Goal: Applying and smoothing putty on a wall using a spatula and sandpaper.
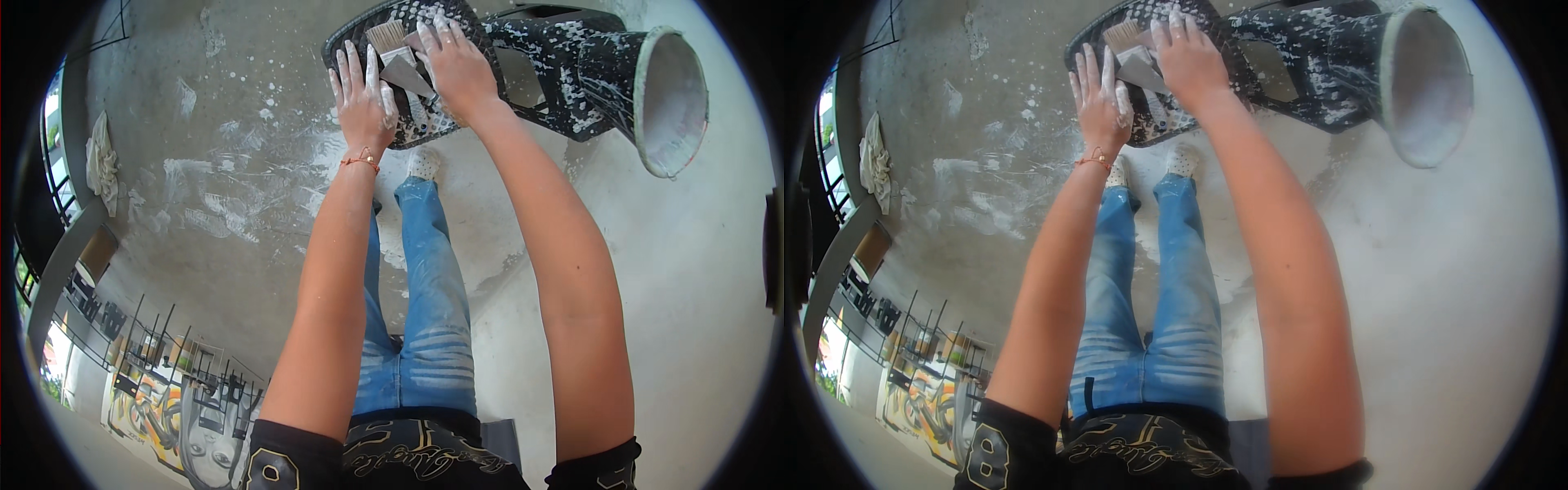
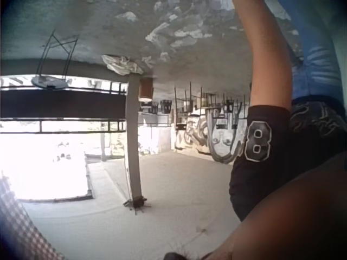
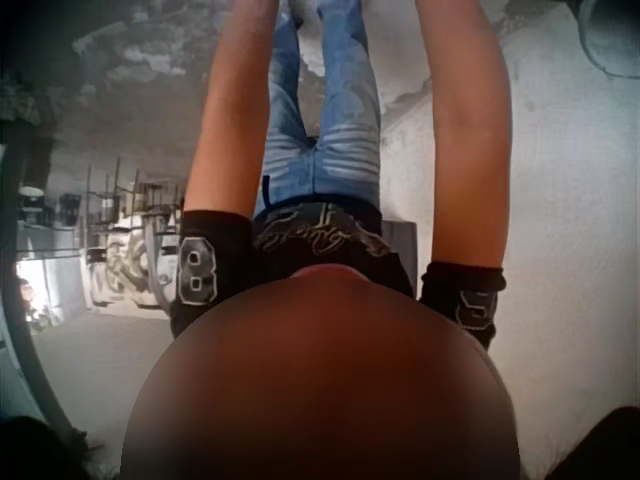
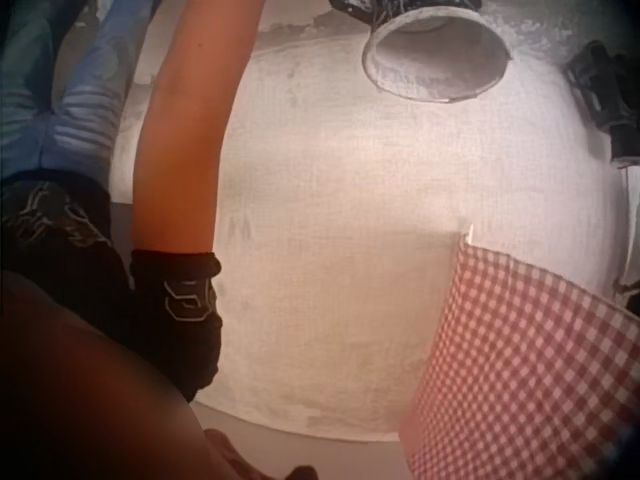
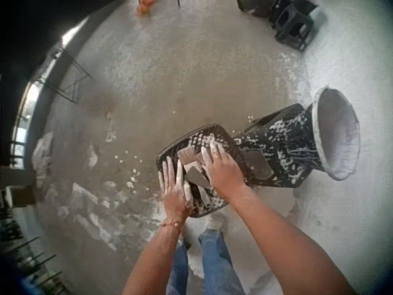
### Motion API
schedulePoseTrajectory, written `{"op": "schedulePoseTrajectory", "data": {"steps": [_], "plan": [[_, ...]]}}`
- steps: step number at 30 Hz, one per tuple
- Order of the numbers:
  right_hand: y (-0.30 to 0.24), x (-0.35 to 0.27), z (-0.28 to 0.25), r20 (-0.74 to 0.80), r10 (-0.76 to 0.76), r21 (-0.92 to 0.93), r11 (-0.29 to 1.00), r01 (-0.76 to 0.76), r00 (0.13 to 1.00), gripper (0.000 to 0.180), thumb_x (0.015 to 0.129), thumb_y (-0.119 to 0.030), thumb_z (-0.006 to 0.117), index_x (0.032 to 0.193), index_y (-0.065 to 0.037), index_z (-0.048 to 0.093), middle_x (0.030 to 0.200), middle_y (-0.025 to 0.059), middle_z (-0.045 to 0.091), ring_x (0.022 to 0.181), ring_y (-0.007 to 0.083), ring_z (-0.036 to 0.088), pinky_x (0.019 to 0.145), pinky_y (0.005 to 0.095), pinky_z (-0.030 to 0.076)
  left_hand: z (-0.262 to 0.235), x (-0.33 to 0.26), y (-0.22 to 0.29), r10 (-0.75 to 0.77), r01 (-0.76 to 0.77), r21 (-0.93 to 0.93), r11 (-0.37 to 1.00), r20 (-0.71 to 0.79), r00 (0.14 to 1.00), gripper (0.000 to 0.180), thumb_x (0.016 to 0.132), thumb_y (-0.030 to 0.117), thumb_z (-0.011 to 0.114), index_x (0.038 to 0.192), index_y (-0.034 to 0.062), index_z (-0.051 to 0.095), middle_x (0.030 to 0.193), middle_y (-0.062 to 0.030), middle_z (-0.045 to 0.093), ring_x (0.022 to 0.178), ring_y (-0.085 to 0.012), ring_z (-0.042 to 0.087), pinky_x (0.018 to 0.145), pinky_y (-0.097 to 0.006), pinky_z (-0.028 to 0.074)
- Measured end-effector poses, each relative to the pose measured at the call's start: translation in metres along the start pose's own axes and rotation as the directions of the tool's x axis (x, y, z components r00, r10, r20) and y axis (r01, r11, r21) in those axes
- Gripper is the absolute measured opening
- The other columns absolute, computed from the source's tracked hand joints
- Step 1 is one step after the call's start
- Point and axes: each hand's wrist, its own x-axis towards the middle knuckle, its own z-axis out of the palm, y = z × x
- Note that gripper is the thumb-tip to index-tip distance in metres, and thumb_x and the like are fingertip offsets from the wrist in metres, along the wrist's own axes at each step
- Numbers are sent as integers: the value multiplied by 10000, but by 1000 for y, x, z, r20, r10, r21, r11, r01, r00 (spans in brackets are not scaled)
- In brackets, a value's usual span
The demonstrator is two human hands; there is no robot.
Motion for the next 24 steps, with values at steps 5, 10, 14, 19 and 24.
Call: {"op": "schedulePoseTrajectory", "data": {"steps": [5,10,14,19,24], "plan": [[-98,-89,29,446,87,149,974,-170,891,536,1023,-181,550,1544,-61,515,1452,238,609,1339,378,607,1025,448,529,13,-105,-43,-132,33,239,971,413,901,641,1021,287,528,1584,-11,455,1671,-273,379,1597,-453,259,1300,-639,108],[-106,-123,-112,409,187,461,802,-379,893,529,1047,-219,600,1557,-103,520,1476,245,571,1323,419,585,1115,510,472,-107,-90,43,-18,-105,149,983,653,757,692,975,351,602,1561,1,488,1590,-268,488,1555,-457,349,1282,-677,123],[-115,-145,-272,161,360,365,844,-394,919,559,993,-146,654,1541,-117,550,1473,209,557,1397,402,519,1107,507,453,-238,-81,139,118,-151,21,988,514,849,748,952,343,651,1589,6,449,1614,-266,451,1548,-453,353,1287,-631,178],[-156,-213,-443,80,430,556,730,-398,899,560,940,-106,750,1485,-113,624,1358,168,566,1293,371,550,1111,485,444,-390,-106,221,283,-271,-94,958,465,839,892,907,297,711,1662,23,321,1639,-250,410,1547,-455,348,1281,-601,222],[-174,-284,-543,-132,369,514,819,-255,920,610,862,-69,760,1462,-72,646,1199,142,676,1201,358,638,1119,507,486,-467,-140,279,528,-511,-173,842,463,712,886,875,266,748,1634,18,362,1668,-221,376,1546,-444,351,1263,-601,265]]}}
